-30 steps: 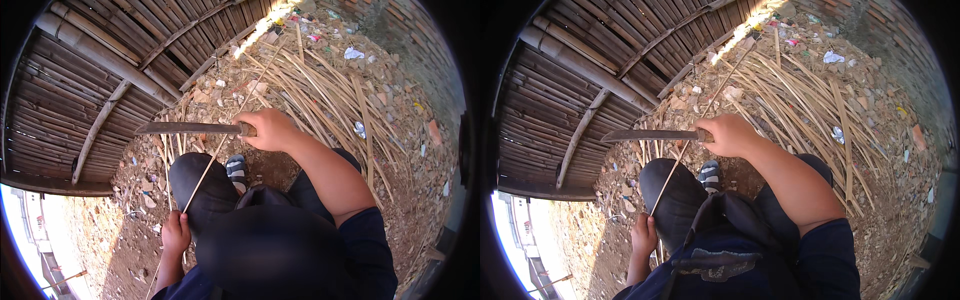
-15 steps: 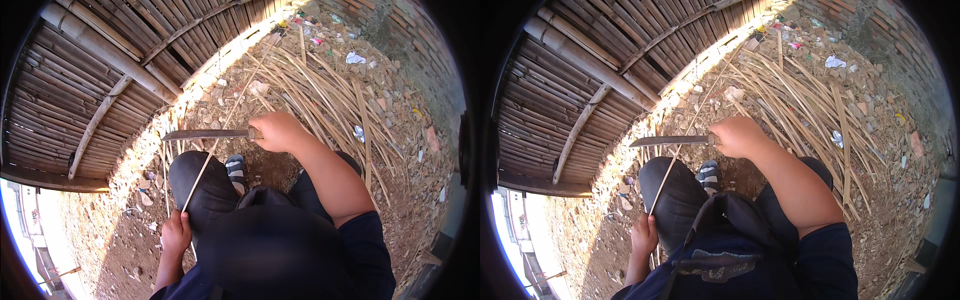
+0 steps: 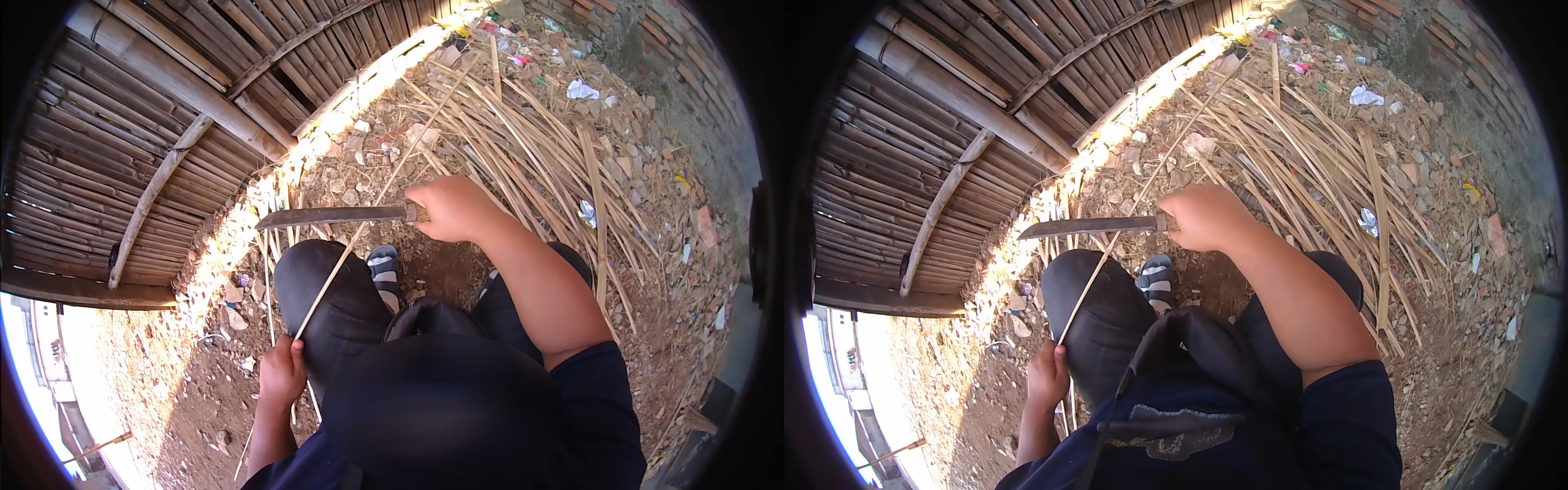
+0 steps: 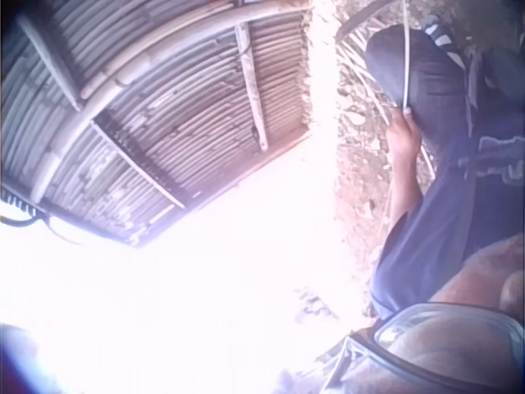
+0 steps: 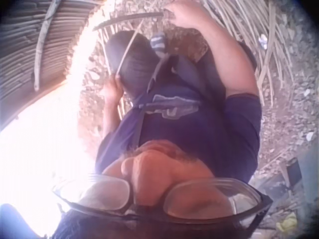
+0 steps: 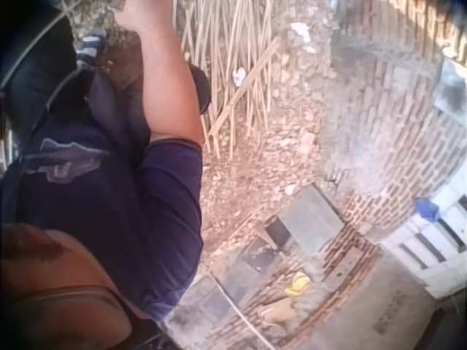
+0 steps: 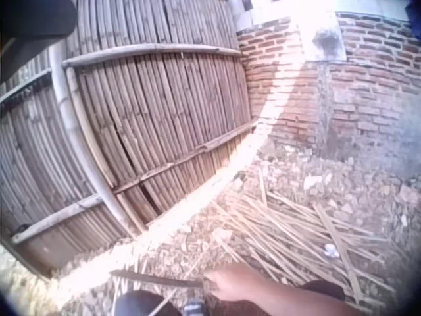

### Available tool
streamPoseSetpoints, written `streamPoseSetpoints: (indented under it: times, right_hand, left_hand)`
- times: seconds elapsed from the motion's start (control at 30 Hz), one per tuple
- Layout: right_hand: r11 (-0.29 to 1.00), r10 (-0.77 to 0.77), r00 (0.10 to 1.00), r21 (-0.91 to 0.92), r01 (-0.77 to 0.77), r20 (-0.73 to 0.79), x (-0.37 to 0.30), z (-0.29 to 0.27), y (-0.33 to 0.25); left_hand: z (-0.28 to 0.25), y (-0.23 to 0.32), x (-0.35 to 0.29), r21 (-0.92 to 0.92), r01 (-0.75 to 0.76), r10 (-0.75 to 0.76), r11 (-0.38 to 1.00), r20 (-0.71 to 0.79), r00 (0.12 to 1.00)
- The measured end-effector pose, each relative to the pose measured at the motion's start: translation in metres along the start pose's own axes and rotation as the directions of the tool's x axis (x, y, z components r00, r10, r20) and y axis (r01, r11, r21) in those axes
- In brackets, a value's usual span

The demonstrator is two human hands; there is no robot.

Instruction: The person strips layers from a bamboo pole using a large knife while sitting on the ground, then moves the knife to clear the area before continuing.

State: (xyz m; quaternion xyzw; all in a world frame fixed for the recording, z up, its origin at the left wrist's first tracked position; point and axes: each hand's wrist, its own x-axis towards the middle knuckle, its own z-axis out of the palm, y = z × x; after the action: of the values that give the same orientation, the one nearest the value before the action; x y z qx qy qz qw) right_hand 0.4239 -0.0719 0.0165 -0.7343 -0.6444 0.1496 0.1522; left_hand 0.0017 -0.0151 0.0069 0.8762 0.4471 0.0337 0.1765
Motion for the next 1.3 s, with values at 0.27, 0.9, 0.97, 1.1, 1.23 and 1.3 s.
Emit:
streamPoseSetpoints:
  times: [0.27, 0.9, 0.97, 1.1, 1.23, 1.3]
  right_hand:
    - [0.997, 0.053, 0.996, 0.063, -0.048, -0.073, 0.006, 0.002, -0.001]
    - [0.951, 0.271, 0.956, 0.184, -0.248, -0.111, 0.018, 0.007, 0.048]
    - [0.974, 0.219, 0.961, 0.087, -0.207, -0.167, 0.016, 0.009, 0.044]
    - [0.992, 0.124, 0.991, -0.002, -0.124, -0.060, 0.007, -0.004, -0.006]
    - [0.988, 0.147, 0.989, 0.041, -0.146, -0.010, 0.012, -0.003, 0.015]
    - [0.906, 0.359, 0.932, 0.257, -0.337, -0.044, 0.018, -0.005, 0.052]
  left_hand:
    - [-0.006, 0.000, 0.003, -0.015, -0.034, 0.035, 0.999, 0.012, 0.999]
    - [-0.011, 0.002, 0.018, 0.017, -0.020, 0.019, 1.000, 0.050, 0.999]
    - [-0.018, 0.009, 0.017, 0.035, -0.019, 0.018, 0.999, 0.033, 0.999]
    - [-0.011, 0.005, 0.009, 0.077, -0.002, 0.000, 0.997, 0.023, 1.000]
    - [0.001, -0.005, 0.007, 0.096, 0.012, -0.010, 0.995, -0.017, 1.000]
    - [-0.006, -0.002, 0.013, 0.084, -0.005, 0.005, 0.996, 0.003, 1.000]
